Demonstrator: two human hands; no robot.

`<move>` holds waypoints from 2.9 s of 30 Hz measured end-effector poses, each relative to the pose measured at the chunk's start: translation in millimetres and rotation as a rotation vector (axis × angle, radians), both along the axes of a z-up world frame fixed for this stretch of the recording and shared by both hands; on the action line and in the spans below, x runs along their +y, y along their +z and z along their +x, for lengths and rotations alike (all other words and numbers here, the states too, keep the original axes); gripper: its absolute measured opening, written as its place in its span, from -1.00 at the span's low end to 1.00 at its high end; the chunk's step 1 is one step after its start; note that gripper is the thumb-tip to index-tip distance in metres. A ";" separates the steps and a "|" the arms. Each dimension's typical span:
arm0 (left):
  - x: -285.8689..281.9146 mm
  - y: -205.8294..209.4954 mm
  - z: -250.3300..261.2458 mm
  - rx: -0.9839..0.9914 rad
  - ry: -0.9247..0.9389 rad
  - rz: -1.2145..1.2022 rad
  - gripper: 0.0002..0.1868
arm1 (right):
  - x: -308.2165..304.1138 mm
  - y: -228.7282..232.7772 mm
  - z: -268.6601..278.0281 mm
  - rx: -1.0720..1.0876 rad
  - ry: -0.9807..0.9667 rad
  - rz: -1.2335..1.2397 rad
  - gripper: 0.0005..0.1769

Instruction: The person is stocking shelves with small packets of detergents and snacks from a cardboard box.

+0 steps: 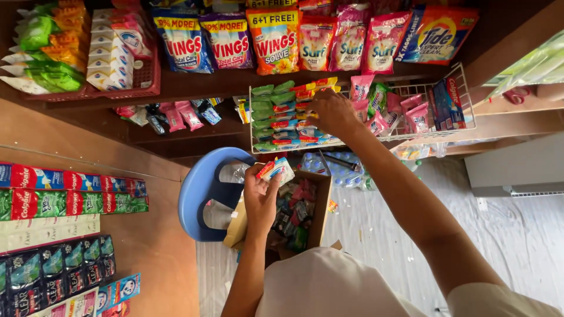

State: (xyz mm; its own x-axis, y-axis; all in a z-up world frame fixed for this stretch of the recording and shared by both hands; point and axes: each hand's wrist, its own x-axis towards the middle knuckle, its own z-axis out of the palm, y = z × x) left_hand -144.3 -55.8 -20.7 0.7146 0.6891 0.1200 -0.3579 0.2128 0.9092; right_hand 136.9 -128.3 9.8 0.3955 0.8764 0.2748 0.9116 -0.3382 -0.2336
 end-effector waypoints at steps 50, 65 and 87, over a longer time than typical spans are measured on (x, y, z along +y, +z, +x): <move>57.4 2.8 186.5 0.953 -0.195 1.805 -0.86 | -88.9 6.1 -12.2 0.417 -0.159 0.137 -0.74; -10.9 14.3 157.0 0.564 -0.153 1.541 -0.88 | -96.8 -8.5 12.5 0.636 -0.174 0.253 -0.82; -16.6 -10.7 142.7 0.316 -0.027 1.344 -0.90 | -82.7 -11.3 16.2 0.647 -0.097 0.181 -0.80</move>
State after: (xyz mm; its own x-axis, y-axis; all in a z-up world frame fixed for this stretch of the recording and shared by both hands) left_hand -1.6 -72.4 -31.4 0.8468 0.1597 0.5074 -0.1098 -0.8809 0.4604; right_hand 153.1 -210.9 -1.5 0.6045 0.7909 0.0949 0.5362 -0.3159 -0.7828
